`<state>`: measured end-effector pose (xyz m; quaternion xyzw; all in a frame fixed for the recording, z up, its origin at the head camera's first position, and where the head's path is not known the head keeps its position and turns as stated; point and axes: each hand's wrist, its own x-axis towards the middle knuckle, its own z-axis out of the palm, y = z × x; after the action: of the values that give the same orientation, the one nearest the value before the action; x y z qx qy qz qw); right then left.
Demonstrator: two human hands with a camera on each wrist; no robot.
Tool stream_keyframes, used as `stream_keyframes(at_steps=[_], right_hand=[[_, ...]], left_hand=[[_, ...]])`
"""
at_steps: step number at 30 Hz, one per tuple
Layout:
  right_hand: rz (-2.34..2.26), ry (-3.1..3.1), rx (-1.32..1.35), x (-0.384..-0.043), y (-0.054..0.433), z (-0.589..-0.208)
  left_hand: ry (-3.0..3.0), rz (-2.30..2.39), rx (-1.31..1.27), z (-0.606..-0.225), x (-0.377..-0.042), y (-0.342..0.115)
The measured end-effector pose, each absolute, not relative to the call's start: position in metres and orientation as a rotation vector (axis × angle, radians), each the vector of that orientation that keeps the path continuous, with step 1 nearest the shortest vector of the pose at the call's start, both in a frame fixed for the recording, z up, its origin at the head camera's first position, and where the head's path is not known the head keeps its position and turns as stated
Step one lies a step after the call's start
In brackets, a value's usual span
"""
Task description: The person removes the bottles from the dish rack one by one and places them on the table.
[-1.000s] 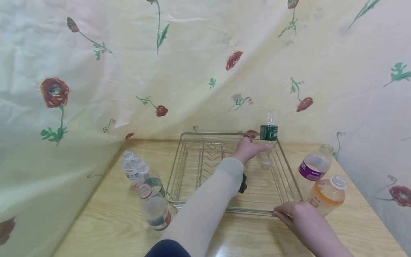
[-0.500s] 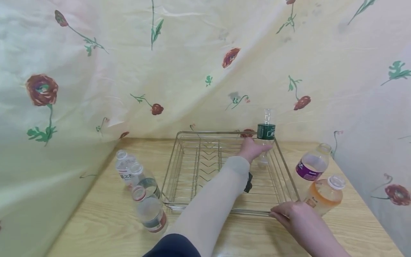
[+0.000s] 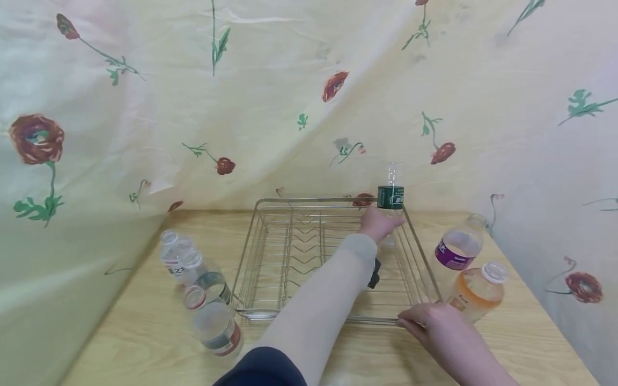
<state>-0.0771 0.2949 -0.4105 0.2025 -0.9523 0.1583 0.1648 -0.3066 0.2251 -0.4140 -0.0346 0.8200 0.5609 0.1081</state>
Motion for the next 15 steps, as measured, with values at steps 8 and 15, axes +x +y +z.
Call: stream_keyframes(at_steps=[8,15], right_hand=[[0.453,-2.742,0.566,-0.078,0.296,-0.408],[0.472,-2.753,0.585,-0.080,0.297,-0.409]], left_hand=[[2.440,1.639,-0.106,-0.421,-0.314,0.236],[2.441,1.643,-0.124,-0.427,-0.318,0.237]])
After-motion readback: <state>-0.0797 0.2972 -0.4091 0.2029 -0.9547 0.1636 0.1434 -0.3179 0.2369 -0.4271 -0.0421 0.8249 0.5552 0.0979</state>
